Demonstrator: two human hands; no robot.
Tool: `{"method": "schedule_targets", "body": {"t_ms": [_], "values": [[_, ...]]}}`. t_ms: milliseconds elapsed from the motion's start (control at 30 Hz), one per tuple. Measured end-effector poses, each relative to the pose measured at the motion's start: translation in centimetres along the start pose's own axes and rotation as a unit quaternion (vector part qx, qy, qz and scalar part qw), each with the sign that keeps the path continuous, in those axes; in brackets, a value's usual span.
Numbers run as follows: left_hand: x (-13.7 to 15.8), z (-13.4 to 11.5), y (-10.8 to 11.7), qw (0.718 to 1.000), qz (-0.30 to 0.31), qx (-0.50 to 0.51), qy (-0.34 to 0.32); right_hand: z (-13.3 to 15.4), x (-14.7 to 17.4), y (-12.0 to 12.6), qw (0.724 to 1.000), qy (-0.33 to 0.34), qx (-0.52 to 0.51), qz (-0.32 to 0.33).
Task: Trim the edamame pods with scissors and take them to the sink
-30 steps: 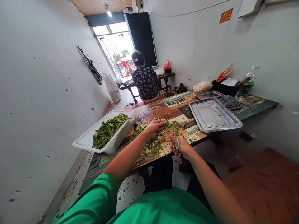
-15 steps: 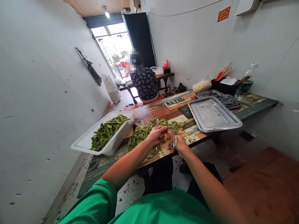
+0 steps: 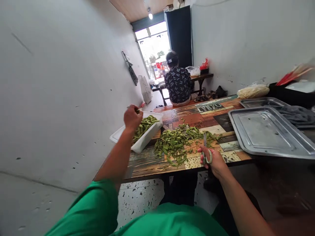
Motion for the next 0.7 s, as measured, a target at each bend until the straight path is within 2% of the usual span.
{"method": "schedule_targets", "body": {"t_ms": [33, 100, 167, 233, 333, 400, 467, 567, 700], "values": [[-1.0, 0.7, 0.3, 0.996, 0.057, -0.065, 0.018, 0.2, 0.2, 0.1, 1.0, 0.008, -0.003, -0.007], [-2.1, 0.6, -0.4, 0.979, 0.122, -0.16, 0.018, 0.8, 0.6, 0.4, 0.999, 0.029, -0.014, -0.024], [-1.8, -1.6, -2.8, 0.972, 0.146, -0.179, -0.053, 1.4, 0.8, 1.0, 0.997, 0.053, -0.033, -0.05], [-0.1, -5.4, -6.8, 0.958, 0.197, -0.125, -0.166, 1.7, 1.1, 1.8, 0.993, 0.069, -0.051, -0.08], [3.2, -11.9, -14.1, 0.886, 0.345, -0.012, -0.311, 1.7, 1.6, 2.7, 0.99, 0.076, -0.064, -0.102], [4.9, -15.8, -18.3, 0.836, 0.379, 0.027, -0.396, 1.6, 2.0, 3.1, 0.99, 0.075, -0.06, -0.102], [5.8, -18.8, -21.5, 0.797, 0.39, 0.031, -0.459, 1.4, 2.3, 3.4, 0.991, 0.072, -0.051, -0.097], [6.2, -21.3, -24.3, 0.771, 0.417, -0.013, -0.481, 1.1, 2.7, 3.8, 0.993, 0.068, -0.043, -0.088], [5.4, -21.5, -24.9, 0.79, 0.443, -0.058, -0.419, 0.9, 2.6, 4.2, 0.994, 0.059, -0.052, -0.078]]}}
Point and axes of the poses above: each hand's wrist, its own x-axis away from the middle knuckle, its own y-axis out of the back of the hand, z = x × y, the point moved 3 cm from there along -x, towards the middle knuckle, and after that the axes turned 15 degrees about z, right-handed, at the moved point
